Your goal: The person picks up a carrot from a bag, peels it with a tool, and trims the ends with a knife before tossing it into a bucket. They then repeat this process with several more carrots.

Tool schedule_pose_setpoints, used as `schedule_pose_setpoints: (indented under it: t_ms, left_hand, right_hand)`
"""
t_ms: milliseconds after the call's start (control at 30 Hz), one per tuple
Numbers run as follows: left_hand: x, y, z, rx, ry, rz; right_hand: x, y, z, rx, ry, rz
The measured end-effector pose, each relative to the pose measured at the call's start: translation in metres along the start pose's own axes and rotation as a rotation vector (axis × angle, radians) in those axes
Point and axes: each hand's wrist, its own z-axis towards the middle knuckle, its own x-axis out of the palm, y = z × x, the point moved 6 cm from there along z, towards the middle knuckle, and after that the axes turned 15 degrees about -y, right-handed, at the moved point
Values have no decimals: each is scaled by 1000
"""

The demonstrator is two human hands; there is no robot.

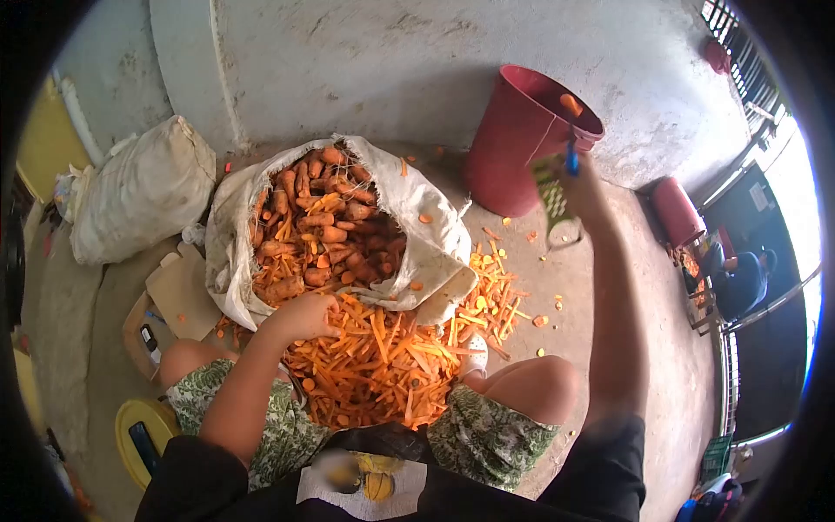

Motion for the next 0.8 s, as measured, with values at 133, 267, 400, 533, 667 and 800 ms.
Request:
schedule_pose_setpoints:
  t_ms: [133, 267, 400, 533, 667, 800]
  left_hand:
    - [24, 12, 19, -8, 30, 55]
    - [50, 22, 34, -59, 105, 144]
    - [97, 53, 57, -192, 269, 45]
    - [153, 96, 84, -242, 213, -131]
    - [173, 100, 103, -333, -84, -487]
    - [174, 104, 139, -361, -104, -547]
  right_hand:
    - [52, -9, -72, 99, 161, 133]
    - [84, -38, -115, 147, 260, -16]
    - [90, -59, -130, -47, 240, -332]
    - [82, -63, -121, 71, 277, -328]
    - [81, -87, -112, 70, 297, -423]
    - [84, -106, -105, 179, 382, -506]
